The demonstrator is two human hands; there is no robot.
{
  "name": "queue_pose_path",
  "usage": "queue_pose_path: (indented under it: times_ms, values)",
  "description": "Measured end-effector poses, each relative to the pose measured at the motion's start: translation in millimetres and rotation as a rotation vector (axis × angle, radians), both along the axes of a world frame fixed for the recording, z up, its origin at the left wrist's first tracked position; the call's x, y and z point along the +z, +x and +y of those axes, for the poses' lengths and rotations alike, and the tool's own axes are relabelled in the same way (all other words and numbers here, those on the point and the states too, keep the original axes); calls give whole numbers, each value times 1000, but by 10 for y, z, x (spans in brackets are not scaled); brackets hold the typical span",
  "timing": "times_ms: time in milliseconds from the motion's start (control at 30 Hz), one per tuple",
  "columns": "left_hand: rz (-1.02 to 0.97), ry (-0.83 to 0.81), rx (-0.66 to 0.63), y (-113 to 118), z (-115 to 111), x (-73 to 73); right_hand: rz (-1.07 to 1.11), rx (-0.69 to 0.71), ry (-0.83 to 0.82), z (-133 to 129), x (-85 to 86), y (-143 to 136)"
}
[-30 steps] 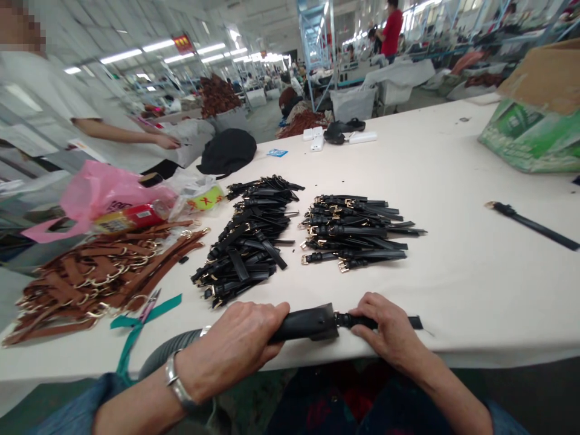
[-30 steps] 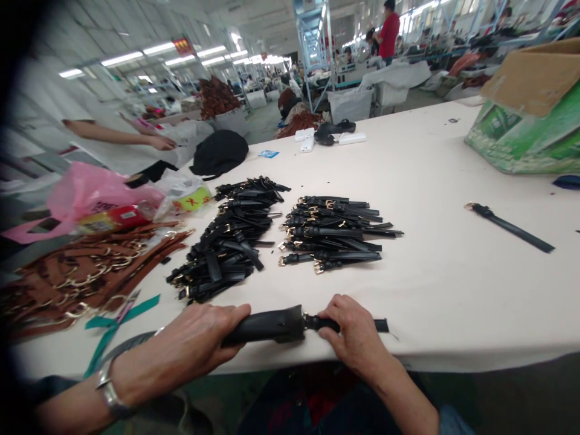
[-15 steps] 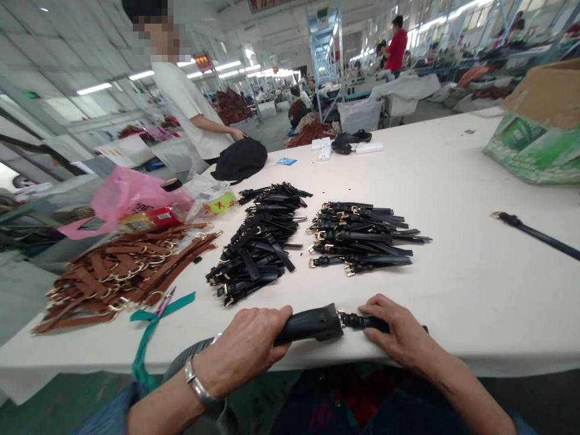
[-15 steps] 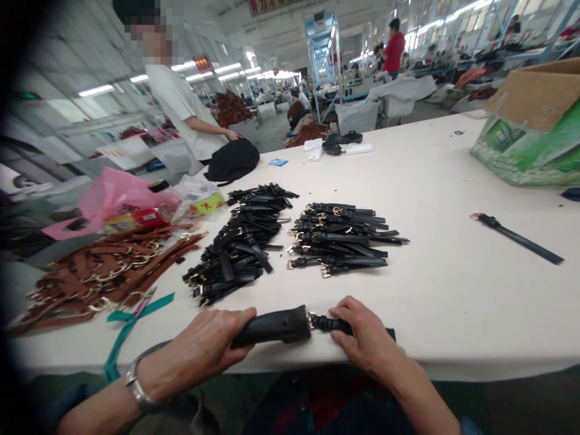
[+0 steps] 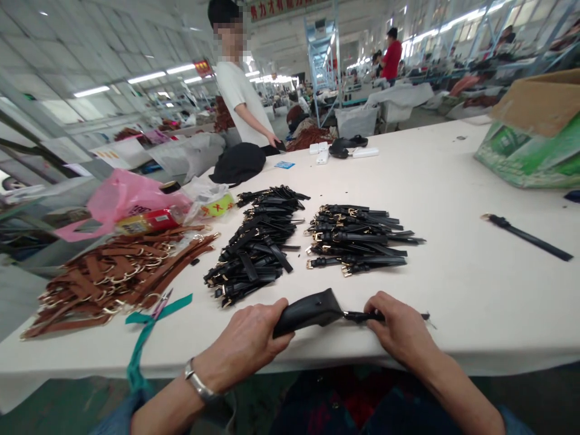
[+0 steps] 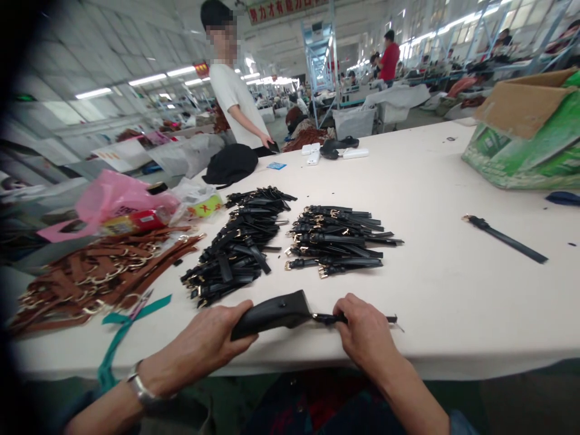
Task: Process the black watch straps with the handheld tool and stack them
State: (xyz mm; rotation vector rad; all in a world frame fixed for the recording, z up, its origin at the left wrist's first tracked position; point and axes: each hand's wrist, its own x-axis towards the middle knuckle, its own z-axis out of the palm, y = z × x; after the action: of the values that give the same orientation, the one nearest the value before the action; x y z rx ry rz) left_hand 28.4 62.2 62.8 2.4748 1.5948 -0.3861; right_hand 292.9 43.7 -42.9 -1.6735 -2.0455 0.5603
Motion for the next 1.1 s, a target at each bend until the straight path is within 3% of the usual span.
queue_pose_path:
  times_ms: [200,467,767,1100]
  values:
    - [2,-16,63,-78,2,170,-19,106,173,-2,-46,-60]
    - [4,-119,51,35,-103,55,135,278,296,-133,-236,36]
    - [0,-197,65,41,-193,59,320,219,147,-142,-219,56]
    - [-1,-178,4,402,-167,-17,386,176,18,-85,-180,93]
